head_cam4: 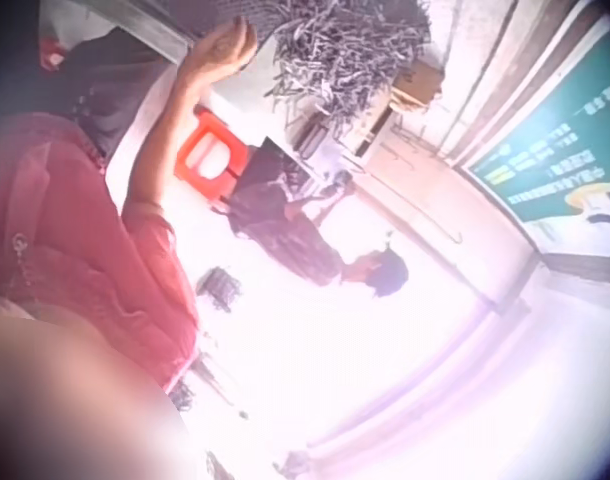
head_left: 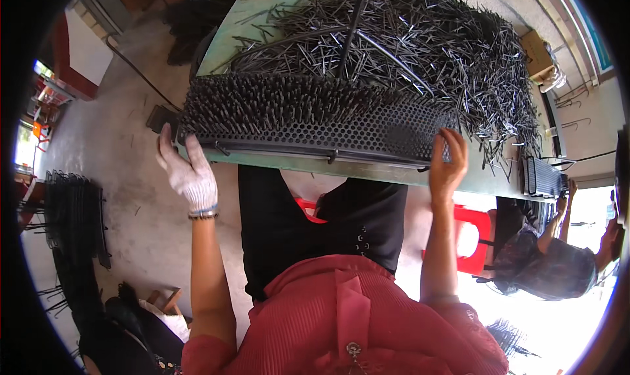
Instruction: Placing metal rods into a perforated tray for sorting or assembly.
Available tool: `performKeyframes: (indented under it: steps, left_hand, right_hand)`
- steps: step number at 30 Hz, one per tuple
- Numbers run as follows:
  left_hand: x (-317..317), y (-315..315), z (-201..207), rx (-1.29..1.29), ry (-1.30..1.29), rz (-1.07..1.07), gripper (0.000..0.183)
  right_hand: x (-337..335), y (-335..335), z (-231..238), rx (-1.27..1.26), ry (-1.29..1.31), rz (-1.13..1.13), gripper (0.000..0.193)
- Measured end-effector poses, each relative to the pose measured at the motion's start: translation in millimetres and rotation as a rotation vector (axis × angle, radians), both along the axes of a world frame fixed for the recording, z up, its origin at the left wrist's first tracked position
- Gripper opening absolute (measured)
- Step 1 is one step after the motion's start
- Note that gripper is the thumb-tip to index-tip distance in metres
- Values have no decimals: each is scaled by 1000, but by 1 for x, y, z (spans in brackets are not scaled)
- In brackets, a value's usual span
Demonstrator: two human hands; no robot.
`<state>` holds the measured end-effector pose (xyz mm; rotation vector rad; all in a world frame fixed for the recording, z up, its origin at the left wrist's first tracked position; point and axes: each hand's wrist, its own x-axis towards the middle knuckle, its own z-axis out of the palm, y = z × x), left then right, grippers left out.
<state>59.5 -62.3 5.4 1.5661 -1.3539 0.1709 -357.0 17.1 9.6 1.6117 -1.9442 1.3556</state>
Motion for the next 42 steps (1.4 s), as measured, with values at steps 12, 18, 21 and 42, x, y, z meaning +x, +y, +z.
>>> performKeyframes:
  steps: [12, 18, 21, 42]
  left_hand:
    - [14, -43, -41, 70, 22, -7, 46]
    - [25, -48, -46, 93, -49, -11, 47]
    - [31, -47, -43, 173, -28, -82, 46]
    - [-267, -292, 96, 346, -1118, -1178, 99]
  right_hand:
    - [-68, -8, -27, 300, -167, -312, 36]
    - [-60, -4, -28, 277, -205, -317, 35]
    - [-64, 0, -29, 226, -200, -310, 37]
    - [-170, 11, -100, 39, -694, -439, 22]
